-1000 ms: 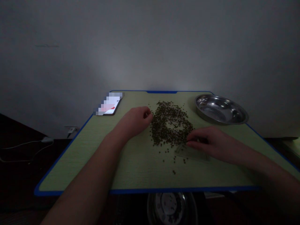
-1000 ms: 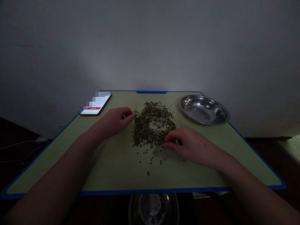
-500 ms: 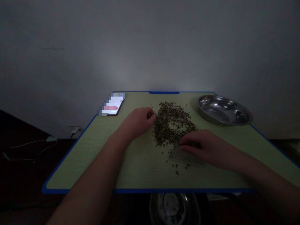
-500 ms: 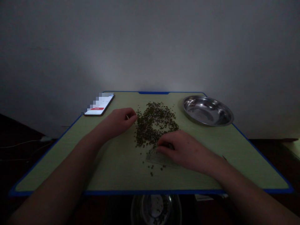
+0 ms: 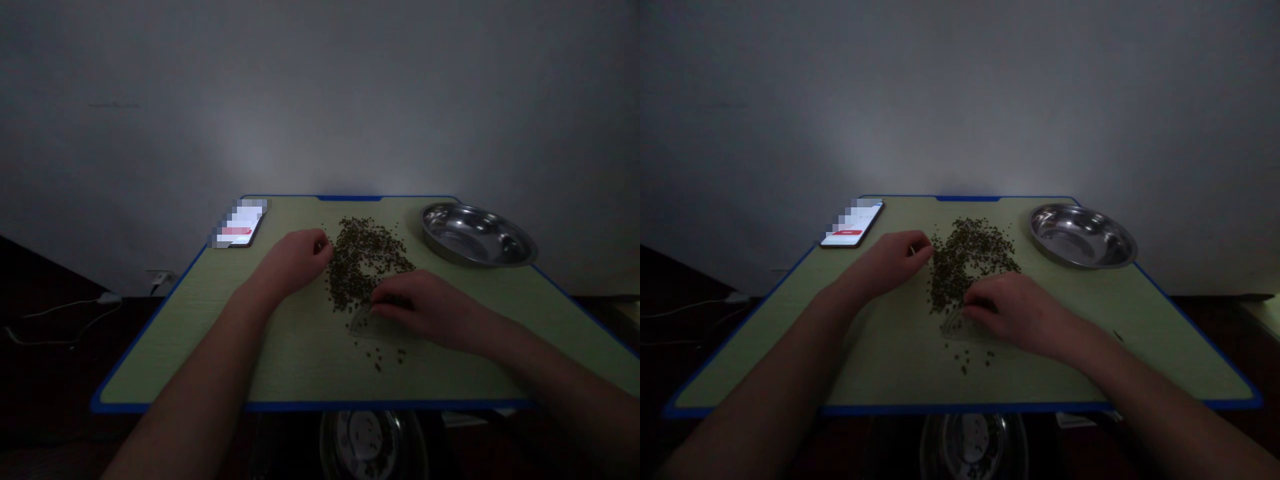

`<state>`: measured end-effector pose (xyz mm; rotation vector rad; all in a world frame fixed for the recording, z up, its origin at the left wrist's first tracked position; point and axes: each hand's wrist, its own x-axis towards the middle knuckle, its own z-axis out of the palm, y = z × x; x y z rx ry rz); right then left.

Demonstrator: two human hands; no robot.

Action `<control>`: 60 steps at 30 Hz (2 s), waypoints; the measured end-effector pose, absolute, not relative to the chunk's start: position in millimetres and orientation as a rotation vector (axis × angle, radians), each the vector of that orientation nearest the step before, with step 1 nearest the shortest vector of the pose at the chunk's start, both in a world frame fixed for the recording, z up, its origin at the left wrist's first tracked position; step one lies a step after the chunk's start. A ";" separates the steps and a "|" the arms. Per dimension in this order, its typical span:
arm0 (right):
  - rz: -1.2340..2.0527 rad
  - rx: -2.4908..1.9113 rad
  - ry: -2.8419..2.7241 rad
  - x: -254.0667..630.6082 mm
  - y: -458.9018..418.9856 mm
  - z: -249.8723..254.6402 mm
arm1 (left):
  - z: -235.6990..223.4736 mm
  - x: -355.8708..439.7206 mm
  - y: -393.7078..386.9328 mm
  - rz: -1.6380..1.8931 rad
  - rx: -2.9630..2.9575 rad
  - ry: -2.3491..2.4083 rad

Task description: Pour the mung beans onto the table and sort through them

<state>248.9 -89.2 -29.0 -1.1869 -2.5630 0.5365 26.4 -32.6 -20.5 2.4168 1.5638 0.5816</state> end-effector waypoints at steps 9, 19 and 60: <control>0.740 -1.145 -2.580 247.2 -94.4 -29.7 | -20.6 26.3 -33.2 0.579 2.426 1.562; 0.844 -1.148 -2.588 249.8 -107.1 -33.0 | -22.5 26.6 -31.9 0.574 2.435 1.556; 0.923 -1.088 -2.611 243.6 -118.4 -35.6 | -22.9 27.3 -32.1 0.546 2.434 1.566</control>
